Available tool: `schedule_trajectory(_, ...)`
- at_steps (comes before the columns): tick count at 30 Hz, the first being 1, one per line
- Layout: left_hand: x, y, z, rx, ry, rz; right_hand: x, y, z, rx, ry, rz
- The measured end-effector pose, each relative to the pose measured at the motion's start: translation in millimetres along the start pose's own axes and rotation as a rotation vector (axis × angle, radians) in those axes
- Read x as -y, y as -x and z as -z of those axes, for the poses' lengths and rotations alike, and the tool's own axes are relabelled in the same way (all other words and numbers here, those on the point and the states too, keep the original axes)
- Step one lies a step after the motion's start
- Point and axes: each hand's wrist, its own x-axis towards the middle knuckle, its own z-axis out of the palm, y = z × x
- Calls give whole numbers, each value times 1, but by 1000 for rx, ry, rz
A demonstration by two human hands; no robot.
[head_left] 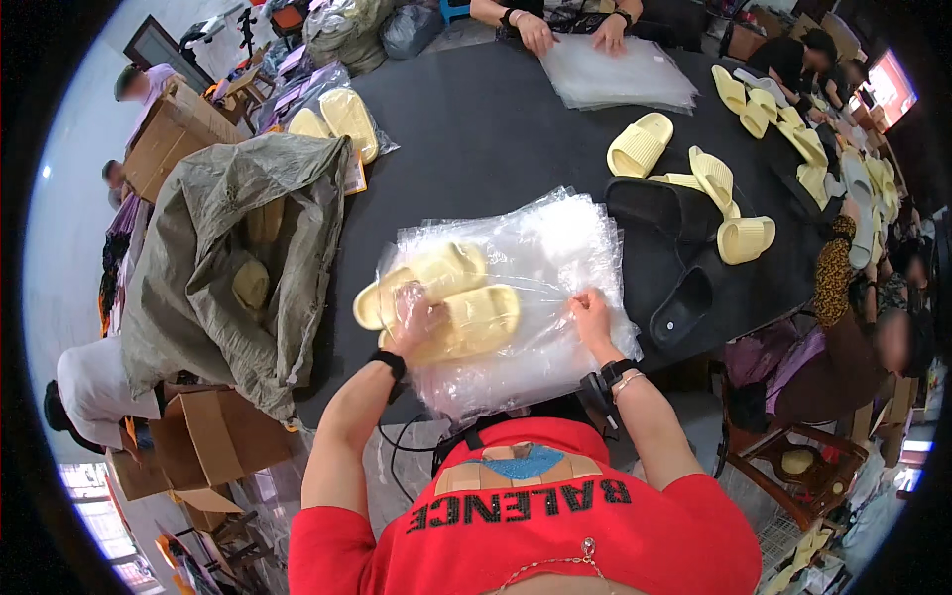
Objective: The recorder is sorting and packaging various colors of sandals into plastic bags from a large storage bag.
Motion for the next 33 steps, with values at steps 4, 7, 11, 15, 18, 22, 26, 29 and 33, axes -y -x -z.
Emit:
schedule_trajectory(4, 70, 59, 15, -152, 103, 527, -20, -4, -7, -21, -212, -48)
schedule_trajectory(7, 134, 126, 68, -265, -75, 689, 20, 2, 0, 87, -18, -62)
schedule_trajectory(11, 163, 90, 146, -686, 520, 733, 40, 10, 15, 98, -42, -99)
schedule_trajectory(15, 18, -44, 212, -449, 988, 394, 49, 40, 37, 0, 593, 257)
schedule_trajectory(18, -35, -80, 214, -174, 949, 165, 75, 56, 33, 213, 616, 657)
schedule_trajectory(22, -69, -110, 80, 87, 773, 62, 59, 68, 23, 253, 554, 815)
schedule_trajectory(26, -101, -131, -20, 225, 391, -175, 14, 68, 2, 319, 420, 718)
schedule_trajectory(29, -85, -119, -46, 135, 235, -45, 11, 77, 4, 354, 553, 671)
schedule_trajectory(33, 18, -96, -64, -83, -8, 209, 9, 79, 3, 345, 720, 671)
